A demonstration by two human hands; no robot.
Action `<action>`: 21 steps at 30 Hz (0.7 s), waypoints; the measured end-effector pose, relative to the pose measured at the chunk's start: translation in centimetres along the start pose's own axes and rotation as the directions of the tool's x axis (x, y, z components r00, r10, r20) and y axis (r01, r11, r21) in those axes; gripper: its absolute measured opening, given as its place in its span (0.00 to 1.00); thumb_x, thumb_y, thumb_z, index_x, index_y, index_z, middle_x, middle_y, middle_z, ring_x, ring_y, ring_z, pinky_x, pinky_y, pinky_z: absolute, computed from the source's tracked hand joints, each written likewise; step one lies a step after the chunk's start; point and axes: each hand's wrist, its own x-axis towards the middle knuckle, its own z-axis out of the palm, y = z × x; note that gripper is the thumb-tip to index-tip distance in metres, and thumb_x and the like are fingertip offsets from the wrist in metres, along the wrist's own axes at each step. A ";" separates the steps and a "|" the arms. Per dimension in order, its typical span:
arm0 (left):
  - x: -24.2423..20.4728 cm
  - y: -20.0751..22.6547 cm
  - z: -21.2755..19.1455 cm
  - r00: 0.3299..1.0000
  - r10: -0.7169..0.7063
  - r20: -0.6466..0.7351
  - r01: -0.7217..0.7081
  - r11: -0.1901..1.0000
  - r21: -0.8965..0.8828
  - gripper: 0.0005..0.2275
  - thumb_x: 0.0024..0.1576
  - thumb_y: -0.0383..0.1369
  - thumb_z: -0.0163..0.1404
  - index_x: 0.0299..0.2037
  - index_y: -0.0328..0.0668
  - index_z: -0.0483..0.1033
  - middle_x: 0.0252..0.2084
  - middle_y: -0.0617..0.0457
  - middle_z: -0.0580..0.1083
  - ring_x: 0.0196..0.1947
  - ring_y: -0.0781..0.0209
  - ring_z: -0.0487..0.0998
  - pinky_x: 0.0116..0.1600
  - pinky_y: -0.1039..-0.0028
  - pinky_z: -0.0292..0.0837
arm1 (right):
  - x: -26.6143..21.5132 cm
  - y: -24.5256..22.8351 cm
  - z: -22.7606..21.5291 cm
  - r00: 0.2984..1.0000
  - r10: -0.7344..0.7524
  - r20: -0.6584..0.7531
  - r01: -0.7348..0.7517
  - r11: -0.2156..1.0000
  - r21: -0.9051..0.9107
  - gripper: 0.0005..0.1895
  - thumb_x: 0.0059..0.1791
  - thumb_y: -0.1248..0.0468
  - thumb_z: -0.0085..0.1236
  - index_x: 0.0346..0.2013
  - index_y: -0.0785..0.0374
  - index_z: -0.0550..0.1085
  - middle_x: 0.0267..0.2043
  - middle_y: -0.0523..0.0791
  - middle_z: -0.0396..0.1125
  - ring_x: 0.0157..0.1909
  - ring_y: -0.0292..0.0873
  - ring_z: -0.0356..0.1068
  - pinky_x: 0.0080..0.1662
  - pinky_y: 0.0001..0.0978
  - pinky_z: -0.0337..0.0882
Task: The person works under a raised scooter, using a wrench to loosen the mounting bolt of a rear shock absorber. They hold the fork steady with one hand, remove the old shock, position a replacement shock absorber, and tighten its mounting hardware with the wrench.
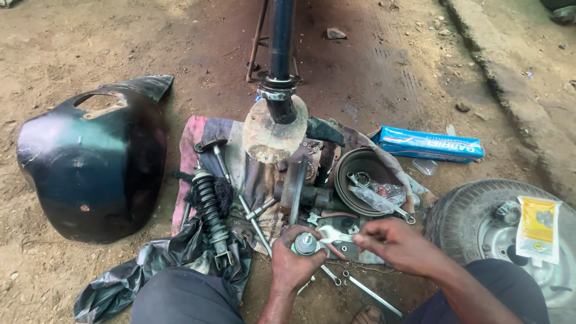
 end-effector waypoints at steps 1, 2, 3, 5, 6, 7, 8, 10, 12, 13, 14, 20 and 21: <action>-0.1 -0.1 0.0 0.998 -0.067 0.013 0.067 0.997 -0.029 0.10 0.37 0.26 0.62 0.30 0.42 0.81 0.36 0.54 0.81 0.39 0.65 0.83 0.48 0.70 0.80 | 0.2 -1.1 0.1 0.998 -0.060 0.032 0.063 0.993 -0.104 0.19 0.52 0.49 0.55 0.30 0.60 0.81 0.19 0.38 0.64 0.24 0.33 0.59 0.30 0.32 0.63; 0.0 0.2 0.0 0.998 -0.068 0.011 0.068 0.997 -0.029 0.10 0.37 0.26 0.62 0.30 0.42 0.81 0.36 0.54 0.81 0.39 0.65 0.83 0.48 0.70 0.80 | 0.4 -1.3 0.3 0.998 -0.060 0.033 0.063 0.993 -0.104 0.19 0.52 0.49 0.55 0.30 0.60 0.81 0.19 0.38 0.64 0.24 0.33 0.59 0.30 0.32 0.63; 0.0 0.5 0.0 0.998 -0.058 0.000 0.058 0.998 0.000 0.11 0.37 0.26 0.63 0.31 0.42 0.81 0.35 0.55 0.81 0.38 0.66 0.83 0.47 0.72 0.80 | 0.6 -1.6 0.5 0.996 -0.071 0.060 0.078 0.989 -0.127 0.17 0.51 0.50 0.56 0.31 0.60 0.81 0.19 0.38 0.64 0.24 0.33 0.59 0.30 0.32 0.63; -0.2 0.5 -0.1 0.998 -0.056 -0.015 0.056 0.998 0.030 0.11 0.37 0.27 0.64 0.32 0.43 0.81 0.34 0.55 0.81 0.36 0.67 0.83 0.45 0.73 0.80 | 0.9 -1.3 1.5 0.992 -0.079 0.097 0.093 0.985 -0.146 0.16 0.51 0.51 0.56 0.32 0.59 0.82 0.18 0.37 0.65 0.25 0.33 0.59 0.30 0.33 0.63; -0.1 0.3 -0.2 0.999 -0.029 -0.033 0.030 0.999 0.041 0.11 0.37 0.26 0.64 0.31 0.41 0.81 0.34 0.55 0.80 0.35 0.66 0.83 0.43 0.73 0.80 | 1.0 -0.8 2.0 0.991 -0.089 0.104 0.098 0.992 -0.083 0.14 0.51 0.52 0.57 0.33 0.59 0.83 0.19 0.37 0.66 0.25 0.32 0.60 0.30 0.31 0.63; -0.1 0.1 -0.2 0.999 -0.002 -0.052 0.004 0.999 0.051 0.11 0.37 0.26 0.65 0.31 0.40 0.81 0.33 0.54 0.80 0.34 0.66 0.82 0.41 0.73 0.79 | 1.2 -0.2 2.5 0.989 -0.100 0.111 0.103 0.995 -0.020 0.13 0.51 0.54 0.59 0.34 0.58 0.83 0.20 0.37 0.68 0.26 0.31 0.60 0.31 0.30 0.63; -0.1 0.0 -0.2 0.999 -0.001 -0.054 0.004 0.999 0.053 0.11 0.37 0.26 0.65 0.31 0.40 0.81 0.33 0.54 0.80 0.34 0.66 0.82 0.41 0.73 0.79 | 1.3 0.6 3.4 0.988 -0.102 0.112 0.105 0.994 -0.019 0.13 0.51 0.54 0.59 0.34 0.58 0.83 0.20 0.37 0.68 0.26 0.31 0.60 0.31 0.30 0.63; 0.0 0.0 0.0 0.996 -0.037 -0.079 0.046 0.993 0.111 0.08 0.41 0.28 0.65 0.29 0.41 0.82 0.33 0.54 0.80 0.35 0.67 0.82 0.42 0.75 0.79 | 1.5 2.3 5.1 0.992 -0.045 0.118 0.024 0.985 0.170 0.12 0.53 0.57 0.58 0.36 0.62 0.82 0.21 0.38 0.64 0.24 0.32 0.57 0.29 0.30 0.60; -0.1 0.3 0.1 0.992 -0.027 -0.126 0.035 0.997 0.064 0.07 0.41 0.27 0.64 0.29 0.39 0.81 0.32 0.53 0.80 0.34 0.66 0.82 0.41 0.73 0.79 | 0.1 -0.8 5.6 0.997 0.017 0.072 -0.029 0.985 0.172 0.09 0.53 0.57 0.58 0.42 0.58 0.80 0.20 0.39 0.64 0.23 0.33 0.56 0.28 0.30 0.59; -0.2 0.4 0.1 0.985 -0.020 -0.174 0.023 1.000 0.017 0.07 0.41 0.26 0.62 0.28 0.38 0.80 0.31 0.52 0.80 0.33 0.65 0.83 0.39 0.72 0.79 | -0.6 -2.3 5.9 0.996 0.079 0.028 -0.083 0.981 0.176 0.09 0.54 0.58 0.57 0.47 0.54 0.78 0.20 0.40 0.63 0.22 0.35 0.55 0.28 0.31 0.57; -0.2 0.4 0.3 0.985 -0.021 -0.172 0.023 1.000 0.015 0.07 0.41 0.26 0.62 0.28 0.38 0.80 0.31 0.52 0.80 0.33 0.65 0.83 0.39 0.72 0.79 | -1.2 -3.6 5.8 0.996 0.082 0.027 -0.085 0.981 0.174 0.09 0.54 0.58 0.57 0.47 0.54 0.78 0.20 0.40 0.63 0.22 0.35 0.55 0.28 0.31 0.57; -0.2 -0.3 0.8 0.970 0.052 -0.239 -0.041 0.998 0.052 0.08 0.40 0.24 0.59 0.30 0.39 0.82 0.28 0.51 0.81 0.30 0.62 0.83 0.38 0.71 0.77 | -2.3 -4.4 7.1 0.947 0.183 -0.265 -0.159 0.981 0.112 0.14 0.49 0.56 0.61 0.43 0.52 0.67 0.21 0.35 0.73 0.22 0.32 0.65 0.28 0.29 0.64; -0.2 -0.3 0.8 0.969 0.067 -0.236 -0.056 0.997 0.054 0.07 0.40 0.25 0.59 0.29 0.39 0.83 0.28 0.51 0.81 0.30 0.62 0.84 0.38 0.72 0.77 | -2.3 -3.8 7.8 0.938 0.160 -0.306 -0.125 0.984 0.130 0.14 0.49 0.56 0.62 0.40 0.55 0.66 0.21 0.37 0.71 0.23 0.32 0.63 0.28 0.29 0.63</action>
